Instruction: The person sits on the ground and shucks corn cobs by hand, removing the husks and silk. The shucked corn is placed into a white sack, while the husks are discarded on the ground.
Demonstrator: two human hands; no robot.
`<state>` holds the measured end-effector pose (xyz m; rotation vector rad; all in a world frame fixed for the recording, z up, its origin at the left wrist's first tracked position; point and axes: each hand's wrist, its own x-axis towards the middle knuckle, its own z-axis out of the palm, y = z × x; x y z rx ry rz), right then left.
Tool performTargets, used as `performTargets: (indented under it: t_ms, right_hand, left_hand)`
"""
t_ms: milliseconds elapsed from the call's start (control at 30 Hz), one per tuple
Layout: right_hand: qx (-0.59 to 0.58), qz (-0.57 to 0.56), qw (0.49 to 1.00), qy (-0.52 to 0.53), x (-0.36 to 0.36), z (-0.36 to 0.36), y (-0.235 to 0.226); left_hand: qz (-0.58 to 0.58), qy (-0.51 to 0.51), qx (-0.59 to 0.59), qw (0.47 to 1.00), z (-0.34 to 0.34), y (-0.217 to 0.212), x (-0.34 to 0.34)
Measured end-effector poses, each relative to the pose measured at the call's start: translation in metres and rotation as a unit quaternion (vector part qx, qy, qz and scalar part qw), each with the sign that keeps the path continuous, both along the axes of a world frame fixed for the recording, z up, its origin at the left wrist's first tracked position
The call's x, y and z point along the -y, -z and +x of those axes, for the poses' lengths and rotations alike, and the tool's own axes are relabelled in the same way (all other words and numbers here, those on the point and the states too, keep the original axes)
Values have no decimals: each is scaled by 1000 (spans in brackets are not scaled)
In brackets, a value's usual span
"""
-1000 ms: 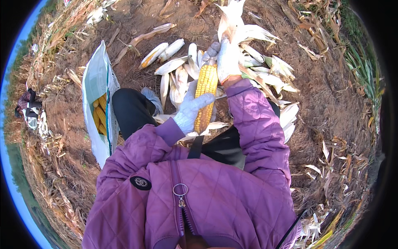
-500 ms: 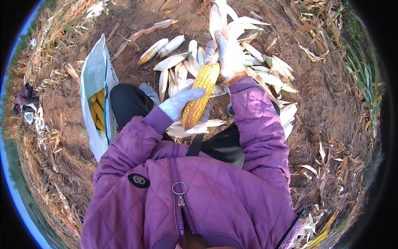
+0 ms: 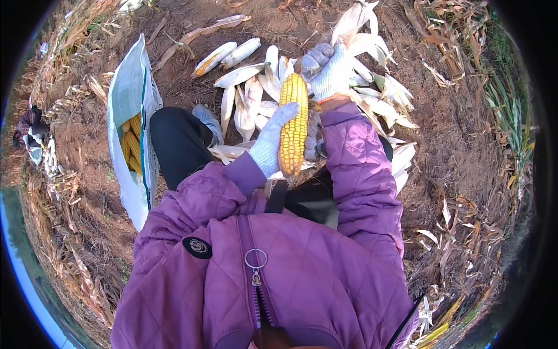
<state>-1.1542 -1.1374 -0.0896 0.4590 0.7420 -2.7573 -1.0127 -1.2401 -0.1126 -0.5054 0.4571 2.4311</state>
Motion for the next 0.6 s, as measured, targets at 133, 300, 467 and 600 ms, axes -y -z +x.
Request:
performTargets:
  t_ms: [133,300,467,600]
  right_hand:
    - [2,259,965,32,-10,-9,55]
    - [-399,718,258,-508,21,66,66]
    - [-384,671,471,-424,17,58,62]
    - [-327,467,703,-425,31,69,41]
  left_hand:
    - [-199,-94,-104,970,-27,3,61]
    - [-208,-190,-146,949,-41,-17,107]
    - [-181,-235,-148,943,-43,-9,122]
    - [-214,-318,-155,910,-50,11,129]
